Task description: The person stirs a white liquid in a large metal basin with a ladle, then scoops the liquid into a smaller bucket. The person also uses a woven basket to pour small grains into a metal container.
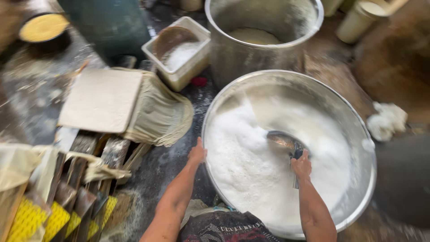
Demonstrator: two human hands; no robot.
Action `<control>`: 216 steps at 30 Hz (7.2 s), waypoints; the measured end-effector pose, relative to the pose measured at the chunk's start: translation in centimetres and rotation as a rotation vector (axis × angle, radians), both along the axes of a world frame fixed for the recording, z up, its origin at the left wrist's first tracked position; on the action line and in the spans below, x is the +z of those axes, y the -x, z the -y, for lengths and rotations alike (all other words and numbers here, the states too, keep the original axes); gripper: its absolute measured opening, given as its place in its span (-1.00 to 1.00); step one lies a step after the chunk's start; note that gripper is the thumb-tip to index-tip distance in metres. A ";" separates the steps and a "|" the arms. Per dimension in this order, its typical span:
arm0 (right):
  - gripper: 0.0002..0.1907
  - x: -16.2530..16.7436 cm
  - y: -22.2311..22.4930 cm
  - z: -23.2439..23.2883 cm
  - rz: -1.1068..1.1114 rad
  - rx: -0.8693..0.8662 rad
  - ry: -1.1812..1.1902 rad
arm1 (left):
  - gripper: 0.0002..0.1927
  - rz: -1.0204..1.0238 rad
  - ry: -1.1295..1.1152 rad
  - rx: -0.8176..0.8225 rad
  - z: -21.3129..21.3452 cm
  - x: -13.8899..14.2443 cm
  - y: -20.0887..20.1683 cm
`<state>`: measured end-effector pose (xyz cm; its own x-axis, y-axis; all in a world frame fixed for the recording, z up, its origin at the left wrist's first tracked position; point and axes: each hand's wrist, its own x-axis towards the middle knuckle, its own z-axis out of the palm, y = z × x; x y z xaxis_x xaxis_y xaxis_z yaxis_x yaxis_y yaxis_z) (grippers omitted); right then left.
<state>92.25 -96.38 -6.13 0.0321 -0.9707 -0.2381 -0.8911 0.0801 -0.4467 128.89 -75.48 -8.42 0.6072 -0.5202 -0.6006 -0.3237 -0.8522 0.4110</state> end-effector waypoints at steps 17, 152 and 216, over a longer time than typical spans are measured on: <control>-0.73 -2.3 10.9 -14.1 1.128 -0.920 -0.004 | -0.06 0.004 0.188 -0.117 -1.4 -2.6 0.2; -0.83 -6.0 7.5 -13.9 1.320 -0.937 -0.301 | -0.09 0.044 0.191 -0.116 -1.3 -3.5 0.9; -0.47 -5.5 8.0 -13.5 1.223 -0.901 -0.148 | -0.12 0.036 0.177 -0.109 -1.7 -3.7 1.3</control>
